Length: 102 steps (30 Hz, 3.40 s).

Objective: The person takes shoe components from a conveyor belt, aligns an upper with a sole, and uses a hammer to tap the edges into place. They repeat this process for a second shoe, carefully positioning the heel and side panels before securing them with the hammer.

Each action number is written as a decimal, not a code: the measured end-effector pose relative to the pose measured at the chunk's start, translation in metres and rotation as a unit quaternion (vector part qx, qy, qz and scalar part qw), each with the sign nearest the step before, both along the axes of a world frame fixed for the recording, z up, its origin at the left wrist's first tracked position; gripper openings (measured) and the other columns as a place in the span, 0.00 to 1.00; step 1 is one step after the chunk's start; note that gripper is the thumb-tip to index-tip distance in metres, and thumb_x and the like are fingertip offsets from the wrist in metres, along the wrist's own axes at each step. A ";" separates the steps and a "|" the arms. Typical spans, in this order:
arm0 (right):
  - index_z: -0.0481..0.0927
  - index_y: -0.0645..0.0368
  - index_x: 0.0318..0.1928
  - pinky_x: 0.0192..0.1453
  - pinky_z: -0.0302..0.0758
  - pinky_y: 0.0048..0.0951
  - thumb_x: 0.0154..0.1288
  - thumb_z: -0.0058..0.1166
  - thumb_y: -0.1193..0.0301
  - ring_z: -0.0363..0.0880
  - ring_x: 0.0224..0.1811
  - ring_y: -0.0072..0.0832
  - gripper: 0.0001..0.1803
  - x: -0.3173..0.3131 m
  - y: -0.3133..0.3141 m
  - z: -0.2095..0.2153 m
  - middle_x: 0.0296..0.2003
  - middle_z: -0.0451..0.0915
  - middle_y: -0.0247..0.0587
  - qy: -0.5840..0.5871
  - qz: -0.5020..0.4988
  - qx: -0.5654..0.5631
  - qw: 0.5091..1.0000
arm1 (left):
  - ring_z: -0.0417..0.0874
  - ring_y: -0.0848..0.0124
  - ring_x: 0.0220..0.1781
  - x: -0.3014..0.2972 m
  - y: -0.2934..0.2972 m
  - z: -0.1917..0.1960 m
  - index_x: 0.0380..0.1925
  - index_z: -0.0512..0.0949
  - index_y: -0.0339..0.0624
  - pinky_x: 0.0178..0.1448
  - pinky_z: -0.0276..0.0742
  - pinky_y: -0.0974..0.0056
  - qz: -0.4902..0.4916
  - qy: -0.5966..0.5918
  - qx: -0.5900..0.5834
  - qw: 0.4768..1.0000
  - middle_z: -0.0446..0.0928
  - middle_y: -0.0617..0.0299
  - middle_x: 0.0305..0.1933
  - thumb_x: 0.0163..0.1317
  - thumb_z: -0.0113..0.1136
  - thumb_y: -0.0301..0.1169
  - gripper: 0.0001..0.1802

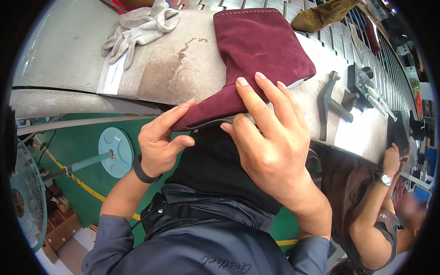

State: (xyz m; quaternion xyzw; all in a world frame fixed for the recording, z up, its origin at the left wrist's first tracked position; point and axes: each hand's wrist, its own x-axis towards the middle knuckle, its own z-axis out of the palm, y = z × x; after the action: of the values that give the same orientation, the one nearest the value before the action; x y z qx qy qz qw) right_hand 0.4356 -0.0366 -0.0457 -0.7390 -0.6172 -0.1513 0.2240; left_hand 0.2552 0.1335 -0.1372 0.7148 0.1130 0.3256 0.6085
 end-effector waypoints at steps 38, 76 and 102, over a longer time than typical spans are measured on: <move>0.85 0.62 0.30 0.69 0.79 0.61 0.49 0.77 0.68 0.85 0.63 0.51 0.14 0.015 -0.005 0.007 0.57 0.88 0.49 0.075 0.010 0.019 0.997 | 0.89 0.63 0.65 0.046 -0.009 0.053 0.54 0.88 0.35 0.71 0.82 0.58 -0.040 0.078 -0.099 0.991 0.89 0.51 0.59 0.63 0.81 0.22 0.19; 0.82 0.60 0.32 0.74 0.74 0.66 0.50 0.80 0.71 0.78 0.73 0.53 0.16 0.069 -0.042 -0.010 0.68 0.84 0.45 0.142 0.057 0.017 0.988 | 0.78 0.62 0.57 0.091 0.012 0.078 0.38 0.78 0.43 0.66 0.76 0.58 -0.171 0.142 0.250 0.943 0.75 0.55 0.56 0.52 0.89 0.49 0.30; 0.90 0.66 0.42 0.28 0.77 0.31 0.53 0.75 0.78 0.80 0.27 0.29 0.14 0.058 -0.044 -0.025 0.36 0.82 0.41 0.110 0.111 0.153 0.976 | 0.79 0.60 0.48 0.102 0.009 0.082 0.36 0.75 0.44 0.54 0.79 0.58 -0.161 0.135 0.262 0.942 0.74 0.56 0.48 0.45 0.93 0.40 0.31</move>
State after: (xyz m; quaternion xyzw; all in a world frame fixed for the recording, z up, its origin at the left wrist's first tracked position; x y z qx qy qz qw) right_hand 0.4933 -0.0802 -0.0708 -0.6353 -0.6363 -0.1360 0.4159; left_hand 0.3571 0.1422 -0.0553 0.8950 -0.0120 0.1420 0.4227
